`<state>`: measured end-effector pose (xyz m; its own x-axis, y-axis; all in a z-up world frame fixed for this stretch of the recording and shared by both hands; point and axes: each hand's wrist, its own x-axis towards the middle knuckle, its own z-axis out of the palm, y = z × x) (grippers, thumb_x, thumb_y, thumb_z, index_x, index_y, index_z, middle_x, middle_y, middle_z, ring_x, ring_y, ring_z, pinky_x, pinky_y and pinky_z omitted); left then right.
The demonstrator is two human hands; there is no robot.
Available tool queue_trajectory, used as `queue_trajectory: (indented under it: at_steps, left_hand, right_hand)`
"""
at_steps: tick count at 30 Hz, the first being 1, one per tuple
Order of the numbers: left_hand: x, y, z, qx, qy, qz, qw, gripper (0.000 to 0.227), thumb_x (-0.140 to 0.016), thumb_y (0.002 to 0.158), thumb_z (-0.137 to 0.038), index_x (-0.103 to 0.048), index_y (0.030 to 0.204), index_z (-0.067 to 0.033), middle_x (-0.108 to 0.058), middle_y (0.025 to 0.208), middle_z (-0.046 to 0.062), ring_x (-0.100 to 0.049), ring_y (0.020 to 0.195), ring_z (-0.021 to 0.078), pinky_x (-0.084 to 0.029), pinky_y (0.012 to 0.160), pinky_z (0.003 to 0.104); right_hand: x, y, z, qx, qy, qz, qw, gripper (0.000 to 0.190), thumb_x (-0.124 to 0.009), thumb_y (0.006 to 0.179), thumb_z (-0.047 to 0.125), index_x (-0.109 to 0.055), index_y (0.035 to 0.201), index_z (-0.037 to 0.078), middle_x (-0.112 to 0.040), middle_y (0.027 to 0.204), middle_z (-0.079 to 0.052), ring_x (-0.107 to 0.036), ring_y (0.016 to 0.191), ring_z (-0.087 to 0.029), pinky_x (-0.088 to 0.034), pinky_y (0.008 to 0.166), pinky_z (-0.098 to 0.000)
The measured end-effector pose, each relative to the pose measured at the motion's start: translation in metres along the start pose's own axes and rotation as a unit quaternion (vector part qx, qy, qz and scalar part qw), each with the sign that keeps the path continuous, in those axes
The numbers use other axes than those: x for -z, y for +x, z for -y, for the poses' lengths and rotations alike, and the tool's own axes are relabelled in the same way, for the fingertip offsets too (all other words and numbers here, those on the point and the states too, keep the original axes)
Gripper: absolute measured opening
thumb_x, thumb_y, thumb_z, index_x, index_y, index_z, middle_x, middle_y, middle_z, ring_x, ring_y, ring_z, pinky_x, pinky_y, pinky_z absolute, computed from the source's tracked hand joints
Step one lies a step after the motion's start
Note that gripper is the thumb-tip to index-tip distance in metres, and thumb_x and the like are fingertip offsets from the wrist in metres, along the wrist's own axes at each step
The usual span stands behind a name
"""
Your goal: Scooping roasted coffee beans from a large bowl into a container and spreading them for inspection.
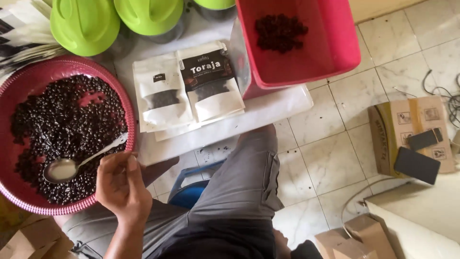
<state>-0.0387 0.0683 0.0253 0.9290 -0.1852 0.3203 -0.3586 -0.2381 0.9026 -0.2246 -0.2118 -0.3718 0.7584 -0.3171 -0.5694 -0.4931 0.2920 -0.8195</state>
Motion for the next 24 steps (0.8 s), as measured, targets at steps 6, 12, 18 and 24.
queue_trajectory:
  at_steps: [6,12,18,24]
  left_hand:
    - [-0.019,0.015,-0.010,-0.042,-0.006,-0.003,0.999,0.016,-0.052,0.102,0.012,-0.051,0.118,0.0079,-0.056,0.115,0.017,-0.057,0.086,0.0183,-0.054,0.078,0.026]
    - [0.005,0.023,0.008,-0.056,-0.012,-0.043,0.997,0.016,-0.053,0.106,0.012,-0.053,0.120,0.0051,-0.057,0.109,0.014,-0.055,0.085,0.0161,-0.053,0.077,0.027]
    - [0.071,0.032,0.028,-0.036,0.041,-0.125,0.991,0.013,-0.057,0.110,0.012,-0.057,0.122,0.0064,-0.062,0.105,0.015,-0.059,0.085,0.0169,-0.050,0.076,0.025]
    - [0.153,0.049,0.031,0.069,0.089,-0.169,0.979,0.011,-0.053,0.114,0.002,-0.059,0.123,0.0026,-0.062,0.110,0.012,-0.058,0.093,0.0168,-0.049,0.080,0.026]
  right_hand:
    - [0.081,-0.060,-0.205,-0.081,-0.397,0.059,0.912,0.038,-0.070,0.088,0.036,-0.063,0.116,0.012,-0.065,0.104,-0.005,-0.059,0.088,-0.020,-0.049,0.081,-0.0348]
    - [0.092,-0.097,-0.158,-0.146,-0.545,-0.040,0.825,0.034,-0.064,0.096,0.038,-0.067,0.120,0.014,-0.073,0.106,-0.007,-0.069,0.090,-0.024,-0.058,0.083,-0.0377]
    - [0.029,-0.134,0.186,0.140,-0.340,-0.299,0.881,0.020,-0.064,0.095,0.017,-0.072,0.109,0.006,-0.075,0.087,-0.009,-0.068,0.072,-0.024,-0.055,0.066,-0.0350]
    - [-0.129,-0.166,0.310,0.340,-0.258,-0.156,0.891,0.014,-0.065,0.096,0.016,-0.071,0.102,0.005,-0.070,0.073,-0.005,-0.060,0.055,-0.015,-0.047,0.051,-0.0285]
